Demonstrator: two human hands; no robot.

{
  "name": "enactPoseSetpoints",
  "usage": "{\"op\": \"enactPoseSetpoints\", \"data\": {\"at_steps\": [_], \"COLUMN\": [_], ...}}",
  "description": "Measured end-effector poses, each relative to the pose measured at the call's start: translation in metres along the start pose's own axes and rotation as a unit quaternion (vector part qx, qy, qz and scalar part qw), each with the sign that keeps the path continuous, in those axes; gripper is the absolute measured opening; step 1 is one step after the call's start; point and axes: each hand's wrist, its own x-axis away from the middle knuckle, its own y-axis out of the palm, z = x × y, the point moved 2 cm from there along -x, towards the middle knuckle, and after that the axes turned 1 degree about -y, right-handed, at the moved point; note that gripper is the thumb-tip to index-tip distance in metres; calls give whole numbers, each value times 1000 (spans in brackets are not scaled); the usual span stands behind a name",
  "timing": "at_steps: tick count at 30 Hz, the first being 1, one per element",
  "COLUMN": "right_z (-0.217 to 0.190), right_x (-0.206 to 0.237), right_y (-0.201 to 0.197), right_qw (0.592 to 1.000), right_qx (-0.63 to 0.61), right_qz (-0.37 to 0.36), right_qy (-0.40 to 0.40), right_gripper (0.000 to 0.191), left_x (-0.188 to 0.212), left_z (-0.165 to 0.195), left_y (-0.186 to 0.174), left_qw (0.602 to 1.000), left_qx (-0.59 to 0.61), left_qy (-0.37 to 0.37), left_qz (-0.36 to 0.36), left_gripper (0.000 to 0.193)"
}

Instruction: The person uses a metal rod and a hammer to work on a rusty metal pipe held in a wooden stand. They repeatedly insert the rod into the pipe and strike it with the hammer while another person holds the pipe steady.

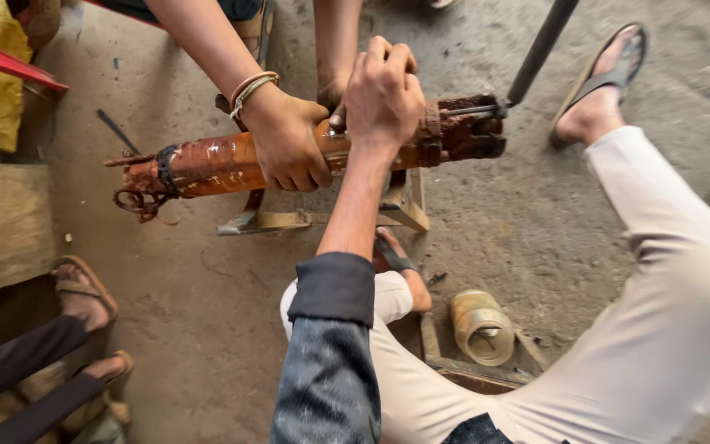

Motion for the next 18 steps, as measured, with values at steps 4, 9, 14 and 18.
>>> {"op": "enactPoseSetpoints", "data": {"at_steps": [4, 9, 14, 18], "right_z": [2, -26, -120, -200], "right_x": [50, 155, 180, 111], "right_y": [-51, -76, -39, 31], "right_qw": [998, 960, 747, 581], "right_qx": [-20, -218, -605, -756], "right_qz": [-51, -126, 5, 59], "right_qy": [10, 127, 275, 295], "right_gripper": [15, 19, 41, 30], "left_x": [2, 8, 7, 10], "left_z": [0, 3, 10, 4], "left_y": [0, 0, -4, 6], "left_qw": [999, 1000, 997, 990], "left_qx": [4, 23, -2, -11], "left_qy": [12, -14, 55, 118], "left_qz": [34, 4, 57, 70], "left_gripper": [5, 5, 6, 6]}}
